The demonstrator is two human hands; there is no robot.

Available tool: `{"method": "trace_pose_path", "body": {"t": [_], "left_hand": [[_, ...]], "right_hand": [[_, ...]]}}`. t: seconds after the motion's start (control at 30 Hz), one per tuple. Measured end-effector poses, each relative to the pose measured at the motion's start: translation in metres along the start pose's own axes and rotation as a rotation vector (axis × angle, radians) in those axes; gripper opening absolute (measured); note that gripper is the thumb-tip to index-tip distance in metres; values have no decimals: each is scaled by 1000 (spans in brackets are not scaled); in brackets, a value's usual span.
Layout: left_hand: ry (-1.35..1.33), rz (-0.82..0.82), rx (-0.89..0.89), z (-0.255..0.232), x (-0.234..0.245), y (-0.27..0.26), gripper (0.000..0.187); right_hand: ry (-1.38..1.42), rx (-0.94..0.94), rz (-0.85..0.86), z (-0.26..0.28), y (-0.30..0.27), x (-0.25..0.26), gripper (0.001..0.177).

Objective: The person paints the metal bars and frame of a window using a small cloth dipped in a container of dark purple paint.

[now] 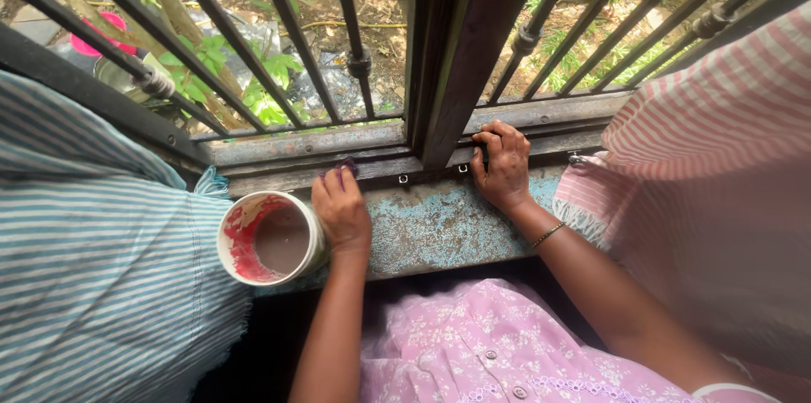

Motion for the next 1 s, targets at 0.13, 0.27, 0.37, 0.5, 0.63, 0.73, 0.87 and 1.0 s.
{"method": "trace_pose_path", "body": {"t": [0.13,0.27,0.37,0.5,0.63,0.73,0.87,1.0], "left_hand": [[41,57,14,-18,-22,-1,19],[-76,74,-18,-63,-33,-8,23],[-236,29,-17,-90,-25,-7,29],[-415,156,186,-81,-16,0,37],[-463,140,247,-77,-6,7,34],[-482,166,210,-72,-10,10,32],[-474,159,89,-73,-8,11,30],[-558,149,77,-67,8,-12,23]], "right_hand": [[-2,-6,4,-2,-2,-2,26],[-9,4,0,-2,0,-2,27],[-12,-1,4,-1,-1,-2,26],[0,1,-5,2,0,0,27],[-6,5,-12,2,2,1,28],[-12,0,-7,0,-2,0,28],[-22,-3,3,-2,-2,-1,27],[-3,4,-8,1,-3,2,28]]}}
Point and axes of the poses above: each hand's wrist, its own y-axis towards the middle knuckle, its own x-axis out of the back of the hand, z = x × y, the point moved 8 cm from there along y, towards the middle knuckle, and after that the axes turned 13 degrees about -z, right-handed, at the moved point
